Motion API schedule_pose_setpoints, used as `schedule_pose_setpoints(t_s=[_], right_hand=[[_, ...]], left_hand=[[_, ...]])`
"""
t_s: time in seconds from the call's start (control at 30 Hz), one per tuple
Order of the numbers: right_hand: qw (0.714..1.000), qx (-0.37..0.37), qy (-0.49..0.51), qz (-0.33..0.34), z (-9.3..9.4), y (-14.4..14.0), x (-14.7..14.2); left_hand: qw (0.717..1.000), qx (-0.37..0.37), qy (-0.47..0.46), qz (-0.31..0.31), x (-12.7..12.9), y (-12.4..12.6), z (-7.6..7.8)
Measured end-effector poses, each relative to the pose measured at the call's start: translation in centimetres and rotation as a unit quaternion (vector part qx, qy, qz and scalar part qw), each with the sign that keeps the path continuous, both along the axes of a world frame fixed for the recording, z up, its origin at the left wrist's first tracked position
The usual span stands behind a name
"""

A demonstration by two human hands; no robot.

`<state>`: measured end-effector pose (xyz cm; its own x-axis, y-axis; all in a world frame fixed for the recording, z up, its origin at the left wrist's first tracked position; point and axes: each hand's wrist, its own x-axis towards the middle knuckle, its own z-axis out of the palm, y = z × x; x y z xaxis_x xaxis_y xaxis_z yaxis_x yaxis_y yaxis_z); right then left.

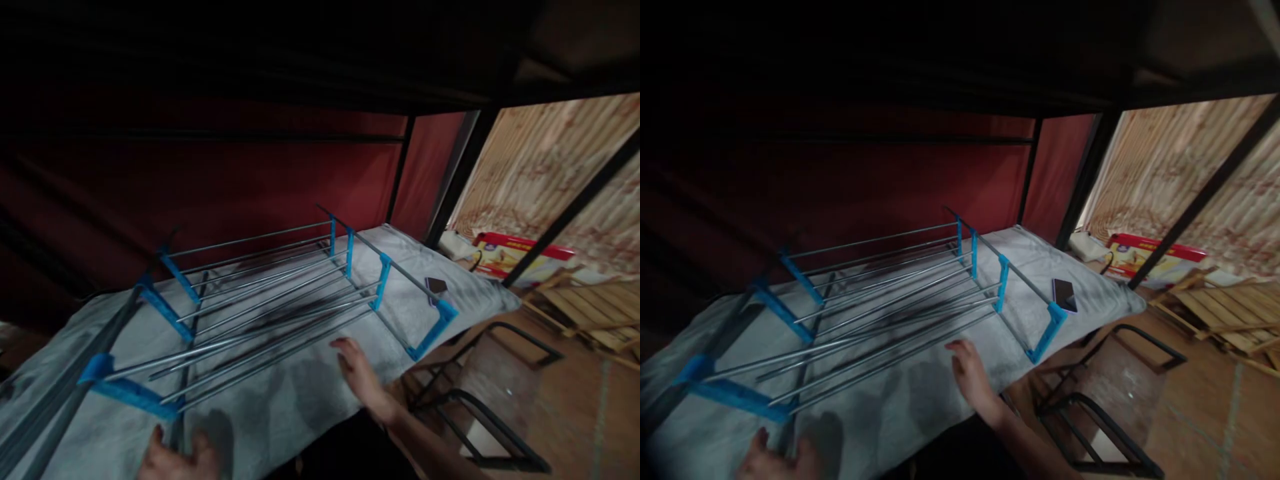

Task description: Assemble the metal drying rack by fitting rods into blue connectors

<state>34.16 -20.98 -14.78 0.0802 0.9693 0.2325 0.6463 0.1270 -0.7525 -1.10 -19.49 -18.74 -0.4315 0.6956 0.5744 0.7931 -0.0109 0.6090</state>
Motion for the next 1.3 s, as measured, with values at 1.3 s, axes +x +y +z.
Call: schedule_pose_setpoints(t_s=[1.3], right_hand=[[0.925,0.223,0.261,-0.164,7.6,11.8,15.2]], left_hand=[[0.813,-0.102,0.462,-0.340,22.4,11.0,18.9]])
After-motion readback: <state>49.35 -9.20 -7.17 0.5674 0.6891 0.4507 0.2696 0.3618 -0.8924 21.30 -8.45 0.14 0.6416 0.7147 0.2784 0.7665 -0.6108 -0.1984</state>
